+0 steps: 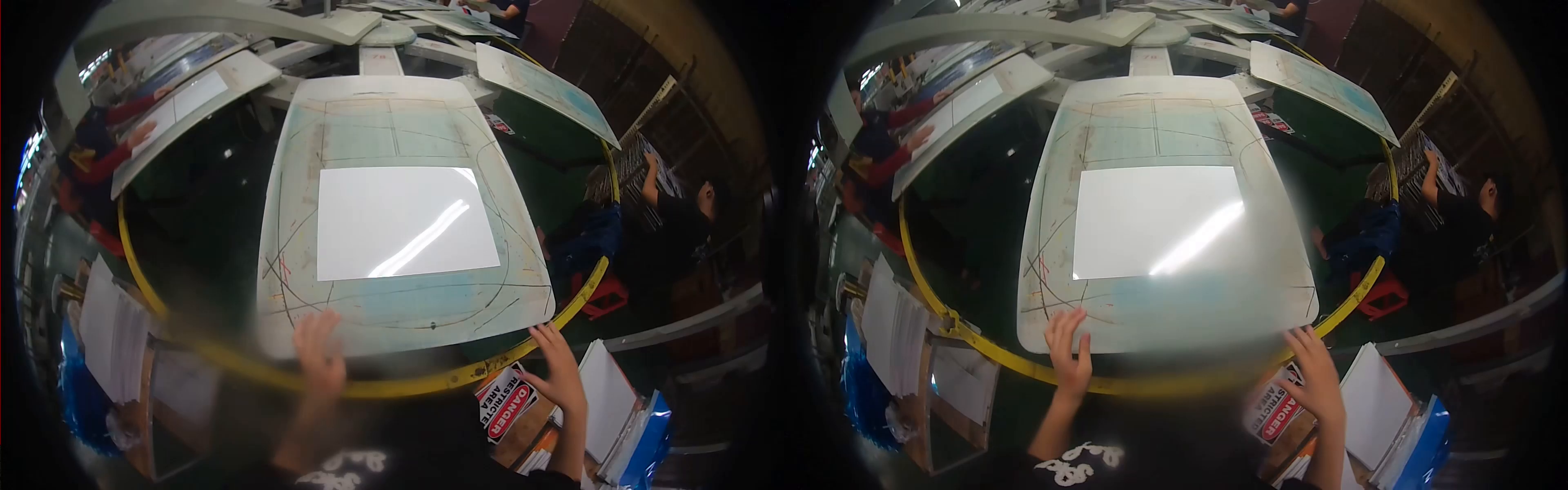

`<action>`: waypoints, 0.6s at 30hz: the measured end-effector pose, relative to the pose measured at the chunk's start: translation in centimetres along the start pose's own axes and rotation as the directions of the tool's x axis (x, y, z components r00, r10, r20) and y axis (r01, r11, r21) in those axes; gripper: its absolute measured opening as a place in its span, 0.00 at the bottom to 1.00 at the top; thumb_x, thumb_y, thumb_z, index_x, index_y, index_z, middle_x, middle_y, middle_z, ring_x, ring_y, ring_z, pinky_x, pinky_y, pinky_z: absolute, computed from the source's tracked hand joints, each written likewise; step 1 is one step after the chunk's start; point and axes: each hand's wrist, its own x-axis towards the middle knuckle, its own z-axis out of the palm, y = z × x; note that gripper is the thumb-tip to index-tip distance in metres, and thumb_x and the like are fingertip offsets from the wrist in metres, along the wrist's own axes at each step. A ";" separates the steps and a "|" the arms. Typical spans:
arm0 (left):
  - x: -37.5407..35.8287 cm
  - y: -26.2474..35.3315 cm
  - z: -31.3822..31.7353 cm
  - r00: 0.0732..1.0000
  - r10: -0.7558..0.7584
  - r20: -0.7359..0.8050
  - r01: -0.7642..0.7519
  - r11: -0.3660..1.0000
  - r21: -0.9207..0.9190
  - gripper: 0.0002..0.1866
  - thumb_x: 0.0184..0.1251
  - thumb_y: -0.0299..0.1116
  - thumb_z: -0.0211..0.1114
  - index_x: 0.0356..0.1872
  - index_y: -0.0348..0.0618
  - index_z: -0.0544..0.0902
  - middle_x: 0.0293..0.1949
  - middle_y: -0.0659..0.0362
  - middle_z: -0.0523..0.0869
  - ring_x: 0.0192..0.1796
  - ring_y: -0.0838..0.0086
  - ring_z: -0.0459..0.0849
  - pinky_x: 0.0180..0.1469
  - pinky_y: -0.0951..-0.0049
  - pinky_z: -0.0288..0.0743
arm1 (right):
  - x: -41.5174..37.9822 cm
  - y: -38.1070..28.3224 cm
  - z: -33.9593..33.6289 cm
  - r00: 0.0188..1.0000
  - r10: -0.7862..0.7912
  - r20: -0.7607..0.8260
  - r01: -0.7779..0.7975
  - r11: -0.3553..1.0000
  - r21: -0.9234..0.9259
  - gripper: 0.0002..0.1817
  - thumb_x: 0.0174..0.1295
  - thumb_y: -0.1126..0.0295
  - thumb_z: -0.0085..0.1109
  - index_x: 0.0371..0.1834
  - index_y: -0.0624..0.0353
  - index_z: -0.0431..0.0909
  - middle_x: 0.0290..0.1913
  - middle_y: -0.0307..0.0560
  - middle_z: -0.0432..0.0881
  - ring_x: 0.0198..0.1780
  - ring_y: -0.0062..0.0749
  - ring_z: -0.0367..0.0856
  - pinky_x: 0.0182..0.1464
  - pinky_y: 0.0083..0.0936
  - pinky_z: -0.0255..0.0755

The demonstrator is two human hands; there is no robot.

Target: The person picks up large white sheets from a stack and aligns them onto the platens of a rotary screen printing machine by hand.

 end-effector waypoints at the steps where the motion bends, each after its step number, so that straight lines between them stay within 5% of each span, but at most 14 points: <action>1: -1.4 1.0 -0.2 0.997 -0.080 -0.002 0.079 0.991 -0.108 0.17 0.57 0.21 0.61 0.50 0.40 0.79 0.47 0.54 0.82 0.56 0.59 0.73 0.63 0.61 0.61 | -3.6 1.4 -0.8 0.996 0.090 0.020 -0.090 0.996 -0.020 0.43 0.36 0.66 0.75 0.62 0.56 0.68 0.61 0.55 0.72 0.68 0.51 0.63 0.67 0.40 0.58; 2: -2.5 2.2 -0.2 0.987 -0.156 0.050 0.163 0.967 -0.194 0.17 0.55 0.21 0.64 0.48 0.40 0.79 0.41 0.56 0.83 0.50 0.62 0.77 0.61 0.63 0.64 | -8.1 3.2 -0.8 0.942 0.334 0.034 -0.331 0.940 -0.082 0.40 0.32 0.67 0.76 0.56 0.58 0.72 0.57 0.53 0.74 0.64 0.50 0.67 0.64 0.38 0.64; 3: -3.1 3.4 -0.1 0.967 -0.227 0.112 0.250 0.929 -0.273 0.16 0.54 0.20 0.66 0.46 0.39 0.80 0.36 0.57 0.84 0.44 0.65 0.80 0.58 0.65 0.67 | -11.8 4.9 -1.7 0.754 0.635 0.168 -0.623 0.772 -0.127 0.46 0.24 0.63 0.80 0.57 0.56 0.73 0.57 0.55 0.75 0.61 0.52 0.70 0.63 0.39 0.63; 5: -3.4 4.2 0.7 0.990 0.012 0.142 0.035 0.944 -0.329 0.16 0.52 0.19 0.67 0.44 0.39 0.80 0.32 0.57 0.84 0.39 0.69 0.81 0.54 0.69 0.70 | -19.5 7.8 -1.0 0.259 0.929 0.263 -0.845 0.350 -0.403 0.61 0.12 0.58 0.84 0.63 0.57 0.66 0.62 0.58 0.70 0.64 0.50 0.67 0.65 0.37 0.62; 8: -1.7 6.1 1.7 0.977 0.097 0.192 0.001 0.891 -0.455 0.12 0.57 0.17 0.64 0.43 0.36 0.80 0.34 0.58 0.82 0.41 0.73 0.80 0.52 0.72 0.72 | -28.5 11.0 4.1 0.175 0.984 0.039 -0.822 0.167 -0.544 0.75 0.04 0.54 0.86 0.69 0.60 0.55 0.67 0.62 0.62 0.68 0.50 0.62 0.68 0.36 0.59; 11: 1.1 8.8 2.3 0.989 0.094 0.114 -0.019 0.843 -0.537 0.10 0.59 0.17 0.62 0.43 0.35 0.80 0.35 0.57 0.82 0.40 0.73 0.81 0.49 0.74 0.73 | -32.0 12.7 5.7 0.297 0.936 0.187 -0.893 0.342 -0.293 0.80 0.04 0.52 0.85 0.71 0.62 0.46 0.69 0.64 0.56 0.70 0.51 0.57 0.70 0.37 0.56; 15: 2.3 11.9 1.8 0.990 0.121 0.074 -0.051 0.789 -0.612 0.09 0.60 0.18 0.61 0.42 0.36 0.80 0.35 0.56 0.83 0.38 0.73 0.82 0.45 0.76 0.73 | -34.0 12.7 5.6 0.511 0.846 0.149 -0.853 0.521 -0.031 0.71 0.06 0.48 0.83 0.66 0.63 0.59 0.63 0.60 0.66 0.65 0.51 0.64 0.68 0.40 0.57; 18: 1.0 13.0 1.8 0.971 0.166 0.173 -0.007 0.740 -0.672 0.08 0.62 0.16 0.59 0.42 0.32 0.78 0.38 0.57 0.80 0.42 0.76 0.79 0.49 0.78 0.72 | -34.1 11.3 5.3 0.586 0.811 0.003 -0.807 0.584 -0.088 0.64 0.09 0.50 0.82 0.62 0.63 0.66 0.59 0.57 0.72 0.63 0.49 0.67 0.65 0.40 0.61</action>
